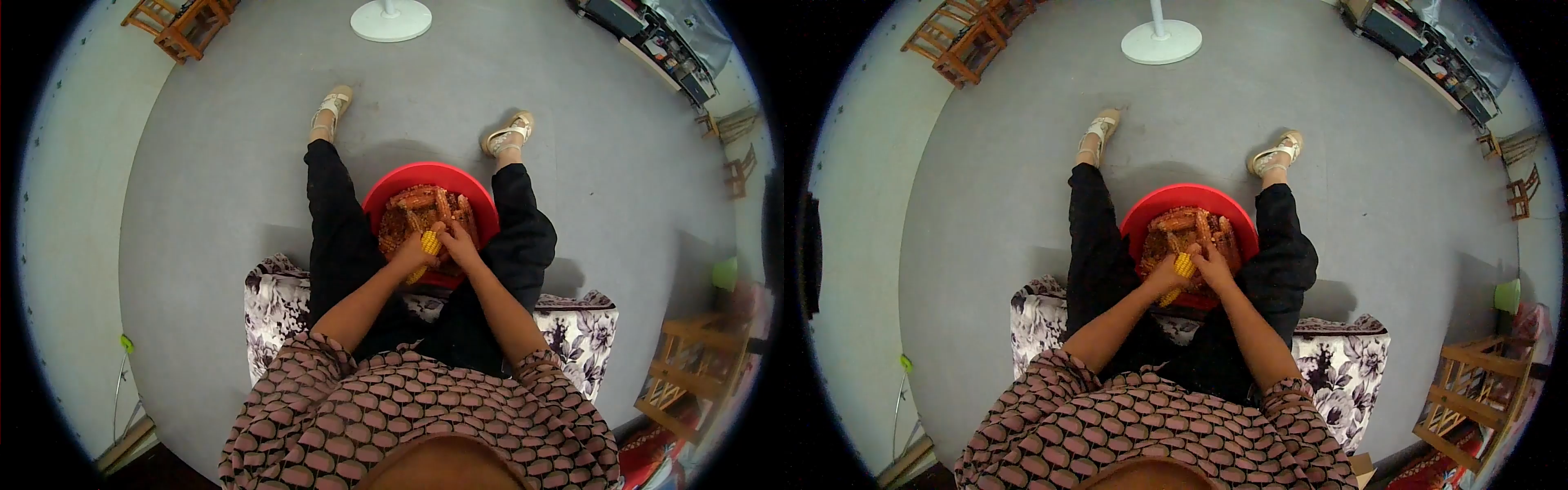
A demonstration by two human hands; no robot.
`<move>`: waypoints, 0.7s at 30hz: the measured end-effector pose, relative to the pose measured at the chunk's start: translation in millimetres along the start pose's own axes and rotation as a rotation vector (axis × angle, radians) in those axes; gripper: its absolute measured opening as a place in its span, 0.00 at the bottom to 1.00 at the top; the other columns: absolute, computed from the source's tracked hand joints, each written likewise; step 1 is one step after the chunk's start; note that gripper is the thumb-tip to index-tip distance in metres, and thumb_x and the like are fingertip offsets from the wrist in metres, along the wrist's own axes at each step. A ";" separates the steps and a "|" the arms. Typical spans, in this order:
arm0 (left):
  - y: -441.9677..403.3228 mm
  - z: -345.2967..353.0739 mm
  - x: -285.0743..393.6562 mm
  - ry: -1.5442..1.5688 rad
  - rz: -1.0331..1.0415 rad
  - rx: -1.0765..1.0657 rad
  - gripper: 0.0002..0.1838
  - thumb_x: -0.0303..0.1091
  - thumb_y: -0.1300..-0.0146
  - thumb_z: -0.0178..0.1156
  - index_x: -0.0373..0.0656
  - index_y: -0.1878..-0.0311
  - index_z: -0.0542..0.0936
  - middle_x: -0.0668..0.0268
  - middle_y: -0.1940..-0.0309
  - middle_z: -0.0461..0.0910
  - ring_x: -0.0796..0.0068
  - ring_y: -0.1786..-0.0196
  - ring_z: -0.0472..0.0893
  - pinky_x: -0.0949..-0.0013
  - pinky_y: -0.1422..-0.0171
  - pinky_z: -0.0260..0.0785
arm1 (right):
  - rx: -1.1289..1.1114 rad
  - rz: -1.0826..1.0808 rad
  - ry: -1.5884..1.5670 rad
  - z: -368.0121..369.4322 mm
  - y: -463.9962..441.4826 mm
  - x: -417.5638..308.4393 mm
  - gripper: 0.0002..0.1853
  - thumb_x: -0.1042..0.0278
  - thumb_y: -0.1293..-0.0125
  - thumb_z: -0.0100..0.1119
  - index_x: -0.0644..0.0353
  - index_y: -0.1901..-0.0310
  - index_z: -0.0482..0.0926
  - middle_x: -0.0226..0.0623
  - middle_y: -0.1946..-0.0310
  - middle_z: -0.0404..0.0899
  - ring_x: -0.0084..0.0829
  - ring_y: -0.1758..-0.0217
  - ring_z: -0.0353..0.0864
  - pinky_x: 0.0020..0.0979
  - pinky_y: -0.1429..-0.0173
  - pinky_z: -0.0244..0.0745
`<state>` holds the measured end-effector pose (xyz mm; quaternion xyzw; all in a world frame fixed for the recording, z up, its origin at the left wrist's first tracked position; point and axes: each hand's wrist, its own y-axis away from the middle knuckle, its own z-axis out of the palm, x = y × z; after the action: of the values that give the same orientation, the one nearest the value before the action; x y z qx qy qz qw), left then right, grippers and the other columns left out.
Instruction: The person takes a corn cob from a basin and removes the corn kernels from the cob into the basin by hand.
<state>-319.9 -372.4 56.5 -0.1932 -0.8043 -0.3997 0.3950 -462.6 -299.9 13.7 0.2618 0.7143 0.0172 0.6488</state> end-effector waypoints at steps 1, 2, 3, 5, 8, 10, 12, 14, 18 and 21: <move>-3.9 3.4 -6.5 -0.009 -0.007 0.002 0.36 0.32 0.68 0.70 0.35 0.51 0.66 0.61 0.60 0.74 0.67 0.56 0.74 0.67 0.52 0.67 | 0.001 0.000 0.000 -0.1 2.1 -5.0 0.30 0.58 0.43 0.53 0.64 0.41 0.64 0.50 0.49 0.72 0.41 0.45 0.71 0.33 0.43 0.64; -7.8 6.1 -13.1 -0.009 -0.007 0.003 0.36 0.32 0.68 0.70 0.35 0.51 0.66 0.61 0.60 0.74 0.67 0.56 0.74 0.67 0.52 0.67 | 0.037 -0.032 0.027 -0.4 4.7 -9.8 0.28 0.61 0.43 0.52 0.65 0.41 0.64 0.51 0.50 0.72 0.42 0.46 0.72 0.33 0.43 0.64; -12.2 8.9 -21.3 0.101 0.017 -0.005 0.36 0.31 0.68 0.69 0.35 0.51 0.66 0.60 0.60 0.74 0.67 0.57 0.74 0.67 0.53 0.67 | 0.074 -0.064 0.054 -0.5 6.5 -13.9 0.27 0.64 0.42 0.51 0.65 0.42 0.64 0.51 0.50 0.73 0.42 0.46 0.72 0.34 0.43 0.64; -12.6 7.0 -21.4 0.210 0.042 -0.012 0.35 0.31 0.67 0.69 0.35 0.51 0.66 0.60 0.61 0.74 0.68 0.57 0.74 0.68 0.54 0.68 | 0.059 -0.044 0.009 -4.0 -7.5 17.1 0.25 0.66 0.42 0.50 0.65 0.42 0.65 0.50 0.52 0.73 0.41 0.48 0.72 0.33 0.44 0.65; -3.9 -2.7 -4.2 0.434 -0.086 -0.080 0.34 0.28 0.66 0.67 0.34 0.51 0.65 0.60 0.62 0.73 0.69 0.58 0.74 0.69 0.55 0.68 | 0.041 0.006 -0.147 -4.6 -6.7 12.1 0.23 0.69 0.40 0.47 0.63 0.42 0.65 0.44 0.58 0.75 0.34 0.64 0.74 0.30 0.60 0.70; 0.1 -4.3 0.9 0.413 -0.032 -0.070 0.34 0.27 0.66 0.66 0.34 0.51 0.65 0.59 0.61 0.73 0.69 0.59 0.74 0.69 0.56 0.68 | 0.037 0.036 -0.256 -4.6 3.8 -16.1 0.22 0.71 0.39 0.45 0.62 0.42 0.64 0.40 0.63 0.76 0.28 0.78 0.75 0.27 0.75 0.75; -8.9 2.4 -13.9 0.415 -0.013 -0.070 0.34 0.28 0.66 0.67 0.34 0.51 0.65 0.59 0.60 0.73 0.69 0.58 0.74 0.68 0.55 0.68 | -0.013 0.194 -0.343 -4.2 15.4 -48.4 0.22 0.68 0.39 0.46 0.62 0.42 0.64 0.40 0.61 0.75 0.28 0.72 0.77 0.26 0.69 0.74; -12.0 5.5 -20.2 0.417 0.006 -0.070 0.34 0.28 0.66 0.67 0.34 0.51 0.65 0.59 0.60 0.73 0.68 0.57 0.74 0.68 0.54 0.68 | 0.032 0.105 -0.193 1.2 24.6 -59.4 0.23 0.67 0.39 0.47 0.62 0.42 0.64 0.40 0.60 0.75 0.28 0.69 0.76 0.26 0.66 0.74; -6.5 5.3 -12.4 0.097 0.048 0.010 0.39 0.33 0.69 0.70 0.34 0.49 0.65 0.56 0.57 0.73 0.64 0.53 0.73 0.66 0.49 0.66 | -0.012 0.112 -0.221 1.6 15.1 -39.4 0.23 0.67 0.41 0.48 0.61 0.43 0.64 0.41 0.54 0.72 0.32 0.58 0.75 0.28 0.65 0.76; -8.8 8.7 -19.0 0.091 0.040 -0.017 0.42 0.35 0.71 0.72 0.34 0.48 0.65 0.55 0.55 0.72 0.62 0.52 0.72 0.65 0.47 0.65 | 0.003 0.143 -0.216 0.3 8.6 -25.0 0.23 0.69 0.41 0.47 0.61 0.42 0.64 0.40 0.54 0.73 0.32 0.57 0.75 0.28 0.64 0.75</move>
<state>-318.0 -370.7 33.9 -0.1944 -0.7778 -0.4071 0.4376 -458.7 -302.5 39.8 0.3134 0.6198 0.0343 0.7187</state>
